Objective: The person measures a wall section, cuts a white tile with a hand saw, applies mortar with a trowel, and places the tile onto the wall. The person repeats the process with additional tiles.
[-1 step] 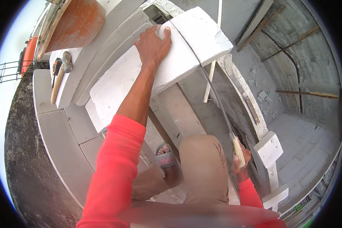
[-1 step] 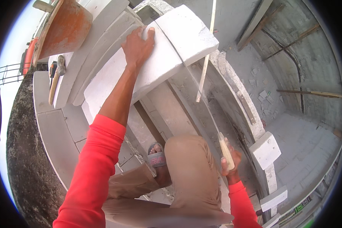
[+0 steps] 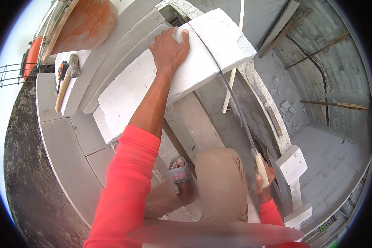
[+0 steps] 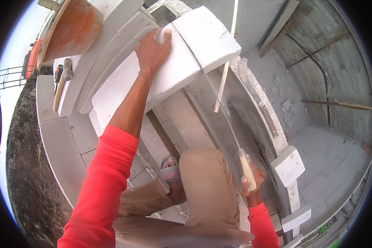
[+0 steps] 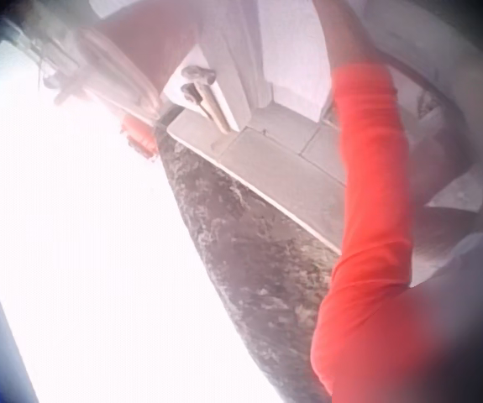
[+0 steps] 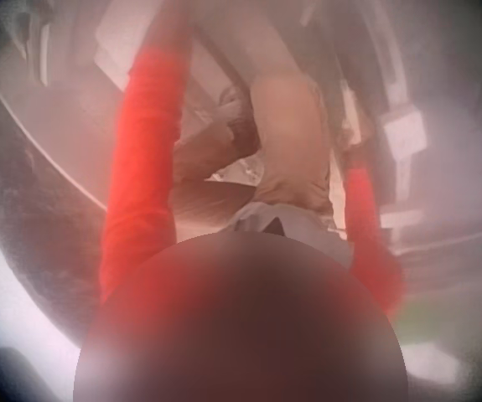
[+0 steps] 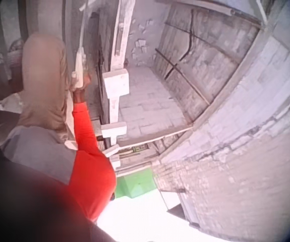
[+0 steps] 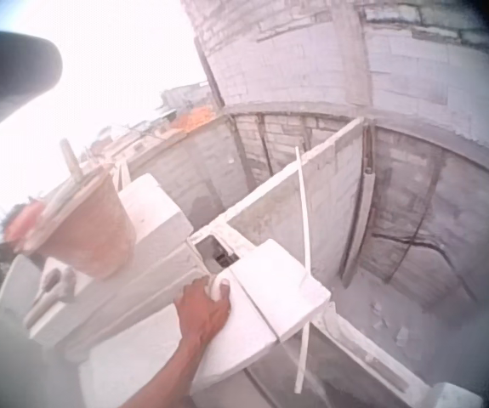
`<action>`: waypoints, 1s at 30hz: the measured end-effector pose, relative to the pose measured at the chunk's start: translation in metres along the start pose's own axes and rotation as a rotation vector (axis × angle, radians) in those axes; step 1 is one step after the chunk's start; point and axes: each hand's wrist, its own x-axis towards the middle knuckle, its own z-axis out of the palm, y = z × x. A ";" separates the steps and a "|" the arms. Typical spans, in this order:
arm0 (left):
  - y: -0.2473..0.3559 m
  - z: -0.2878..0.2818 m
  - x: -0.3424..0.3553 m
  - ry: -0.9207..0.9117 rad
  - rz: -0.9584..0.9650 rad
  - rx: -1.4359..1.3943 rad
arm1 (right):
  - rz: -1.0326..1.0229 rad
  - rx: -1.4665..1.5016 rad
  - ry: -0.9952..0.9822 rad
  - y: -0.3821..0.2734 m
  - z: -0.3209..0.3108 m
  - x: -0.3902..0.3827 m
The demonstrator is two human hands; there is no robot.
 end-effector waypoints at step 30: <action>-0.006 0.005 0.014 -0.005 -0.003 -0.037 | 0.101 -0.068 0.028 0.005 0.008 0.052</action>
